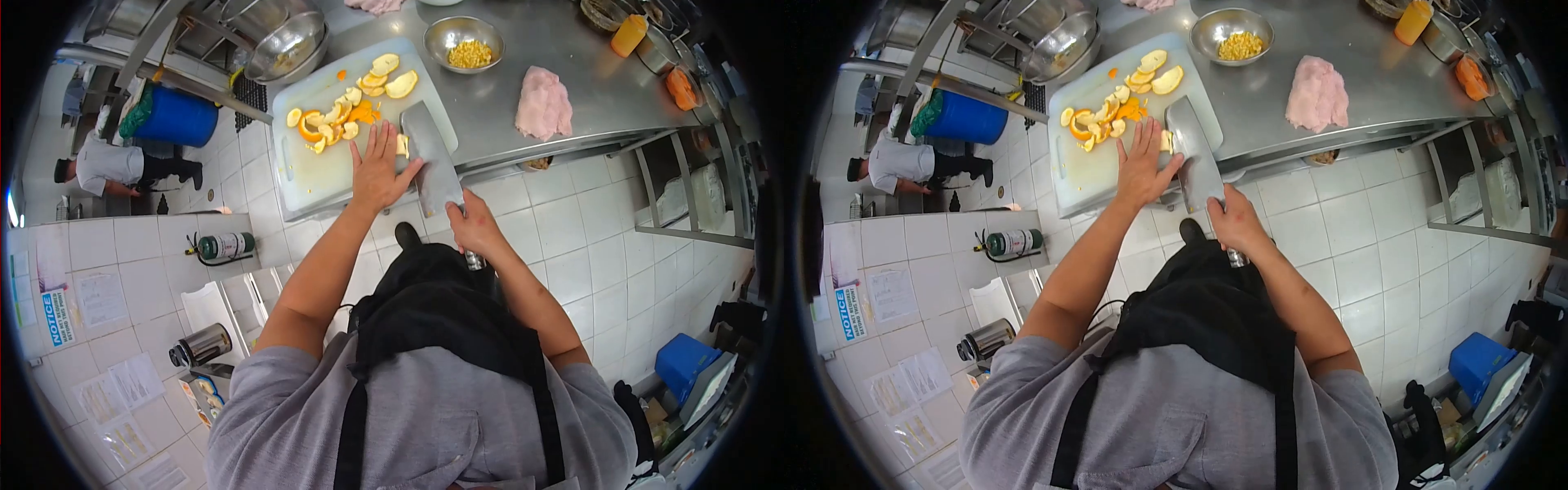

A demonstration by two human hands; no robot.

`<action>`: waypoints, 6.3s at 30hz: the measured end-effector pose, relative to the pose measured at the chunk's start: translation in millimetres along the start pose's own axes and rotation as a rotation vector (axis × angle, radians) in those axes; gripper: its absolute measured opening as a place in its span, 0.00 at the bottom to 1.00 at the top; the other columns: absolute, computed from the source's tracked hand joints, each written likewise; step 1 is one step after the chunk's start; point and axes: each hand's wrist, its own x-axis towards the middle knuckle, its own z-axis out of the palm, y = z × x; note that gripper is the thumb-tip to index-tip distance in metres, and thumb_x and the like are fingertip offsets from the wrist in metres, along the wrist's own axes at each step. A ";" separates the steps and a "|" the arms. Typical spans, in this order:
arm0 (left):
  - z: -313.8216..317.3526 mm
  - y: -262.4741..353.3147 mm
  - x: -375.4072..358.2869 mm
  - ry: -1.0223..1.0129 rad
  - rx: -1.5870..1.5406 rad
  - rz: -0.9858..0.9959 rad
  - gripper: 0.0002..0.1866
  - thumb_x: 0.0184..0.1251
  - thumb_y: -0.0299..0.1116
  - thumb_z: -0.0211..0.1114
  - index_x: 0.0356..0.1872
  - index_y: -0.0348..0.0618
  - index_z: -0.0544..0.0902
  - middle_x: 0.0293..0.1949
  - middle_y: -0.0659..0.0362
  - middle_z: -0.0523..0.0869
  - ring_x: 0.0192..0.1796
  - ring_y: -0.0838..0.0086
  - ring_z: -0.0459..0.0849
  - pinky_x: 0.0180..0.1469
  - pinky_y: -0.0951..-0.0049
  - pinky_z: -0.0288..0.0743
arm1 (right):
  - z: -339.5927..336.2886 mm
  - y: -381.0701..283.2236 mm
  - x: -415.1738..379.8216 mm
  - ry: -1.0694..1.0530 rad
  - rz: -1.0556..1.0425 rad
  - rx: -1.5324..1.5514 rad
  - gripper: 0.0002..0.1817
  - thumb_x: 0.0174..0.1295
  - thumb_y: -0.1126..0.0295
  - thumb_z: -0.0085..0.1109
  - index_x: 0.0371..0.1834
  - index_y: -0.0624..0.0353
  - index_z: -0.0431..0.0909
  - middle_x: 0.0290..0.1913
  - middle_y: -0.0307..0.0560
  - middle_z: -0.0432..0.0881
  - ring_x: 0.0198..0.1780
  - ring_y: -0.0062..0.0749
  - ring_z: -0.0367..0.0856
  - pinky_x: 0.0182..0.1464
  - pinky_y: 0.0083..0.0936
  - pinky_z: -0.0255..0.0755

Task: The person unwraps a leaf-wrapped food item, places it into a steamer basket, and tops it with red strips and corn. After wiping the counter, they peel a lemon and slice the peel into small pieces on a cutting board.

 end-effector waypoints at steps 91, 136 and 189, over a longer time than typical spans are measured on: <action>-1.0 -35.0 -23.6 0.065 -0.062 0.042 0.54 0.73 0.72 0.57 0.85 0.36 0.59 0.85 0.48 0.62 0.88 0.53 0.53 0.83 0.31 0.29 | 33.2 -32.8 41.8 -0.089 0.056 -0.009 0.18 0.77 0.64 0.52 0.52 0.74 0.72 0.30 0.57 0.82 0.15 0.37 0.79 0.20 0.37 0.75; -8.6 -39.5 -62.1 0.167 -0.128 -0.015 0.45 0.77 0.62 0.58 0.81 0.35 0.67 0.85 0.49 0.63 0.88 0.52 0.53 0.82 0.29 0.30 | 35.9 -93.0 36.0 -0.185 0.058 -0.459 0.16 0.78 0.64 0.52 0.46 0.71 0.70 0.31 0.63 0.83 0.18 0.46 0.82 0.24 0.41 0.78; -53.9 -206.9 -48.7 0.748 -0.671 -0.376 0.05 0.68 0.26 0.70 0.42 0.39 0.87 0.36 0.56 0.89 0.40 0.71 0.87 0.47 0.70 0.80 | 54.1 -56.0 6.2 0.289 -0.304 -0.620 0.11 0.77 0.67 0.62 0.46 0.65 0.73 0.36 0.67 0.89 0.34 0.64 0.89 0.33 0.46 0.80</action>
